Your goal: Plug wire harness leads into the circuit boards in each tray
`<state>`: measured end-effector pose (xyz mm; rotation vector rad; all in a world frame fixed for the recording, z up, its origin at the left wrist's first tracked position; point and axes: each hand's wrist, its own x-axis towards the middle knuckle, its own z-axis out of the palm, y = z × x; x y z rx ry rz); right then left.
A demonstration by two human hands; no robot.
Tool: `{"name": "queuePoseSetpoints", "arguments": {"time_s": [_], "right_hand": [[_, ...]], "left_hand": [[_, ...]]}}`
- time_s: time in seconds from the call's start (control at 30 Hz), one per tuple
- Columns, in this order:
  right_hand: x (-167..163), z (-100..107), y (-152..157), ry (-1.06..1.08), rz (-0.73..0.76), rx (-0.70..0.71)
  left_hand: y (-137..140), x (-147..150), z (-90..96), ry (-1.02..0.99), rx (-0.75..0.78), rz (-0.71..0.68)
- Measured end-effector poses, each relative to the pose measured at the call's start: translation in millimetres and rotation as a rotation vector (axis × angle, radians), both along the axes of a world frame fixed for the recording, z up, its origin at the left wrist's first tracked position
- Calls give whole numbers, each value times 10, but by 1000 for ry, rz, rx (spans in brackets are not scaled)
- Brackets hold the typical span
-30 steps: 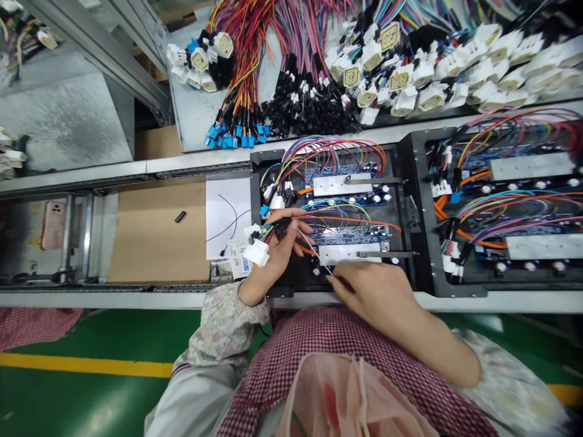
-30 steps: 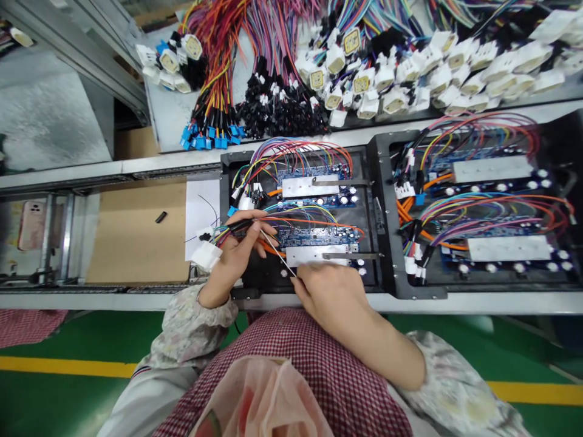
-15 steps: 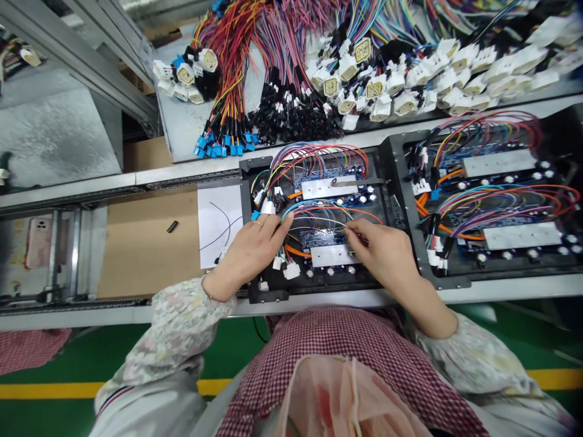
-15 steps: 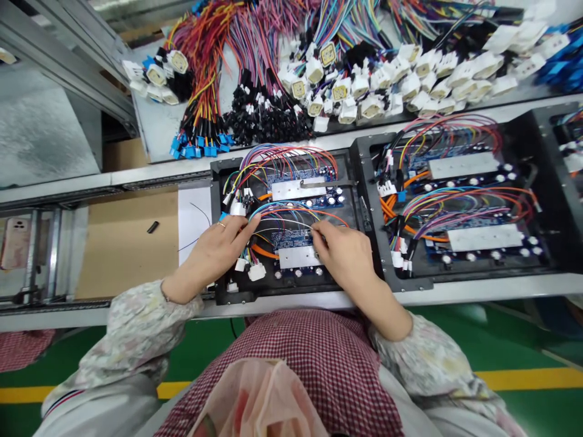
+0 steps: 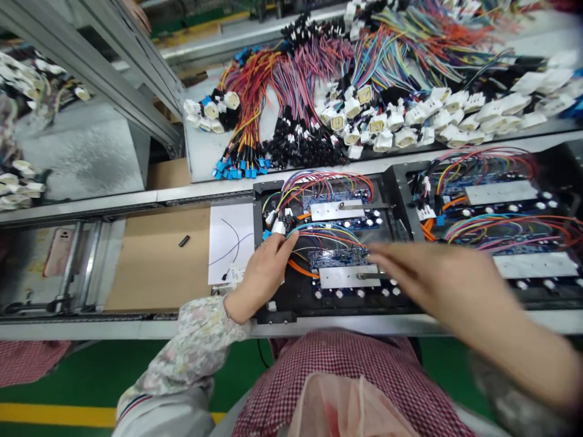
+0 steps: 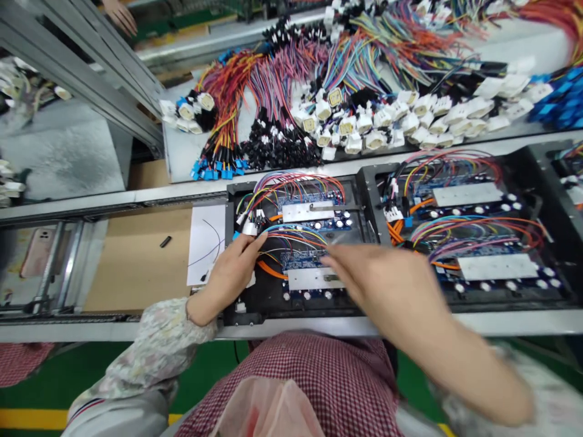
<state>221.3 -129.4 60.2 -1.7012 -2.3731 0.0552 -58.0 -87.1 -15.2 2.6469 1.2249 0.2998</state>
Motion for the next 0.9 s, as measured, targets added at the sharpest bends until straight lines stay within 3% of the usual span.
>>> {"name": "queuePoseSetpoints", "arguments": {"time_s": [0.07,0.13,0.27,0.37,0.43,0.57,0.63,0.7,0.8,0.9], "right_hand": [[5,226,491,-151,-108,142],[-100,294,1175,-223,-151,131],[-457,-34,2455,-141,39,18],[-591,-300,2916,-72,124,-36],[-545,-308,2996,14,154,-23],[-308,127,2724,198,102,131],[-266,420,2332,218,96,269],[-311,625,1771,106,227,292],[-424,663,815,-70,495,96],[-408,453,77,55,419,4]], "left_hand": [[-31,7,7,-67,-13,15],[-60,14,31,-114,-14,38],[-145,30,98,-221,-36,105],[-242,15,124,-346,-79,135],[-307,-8,130,-448,-99,144],[-359,-11,210,-737,-240,204],[-323,36,314,-1010,-432,241],[-270,118,442,-1352,-705,251],[-249,283,590,-1571,-1023,261],[-355,445,604,-1572,-1020,323]]}}
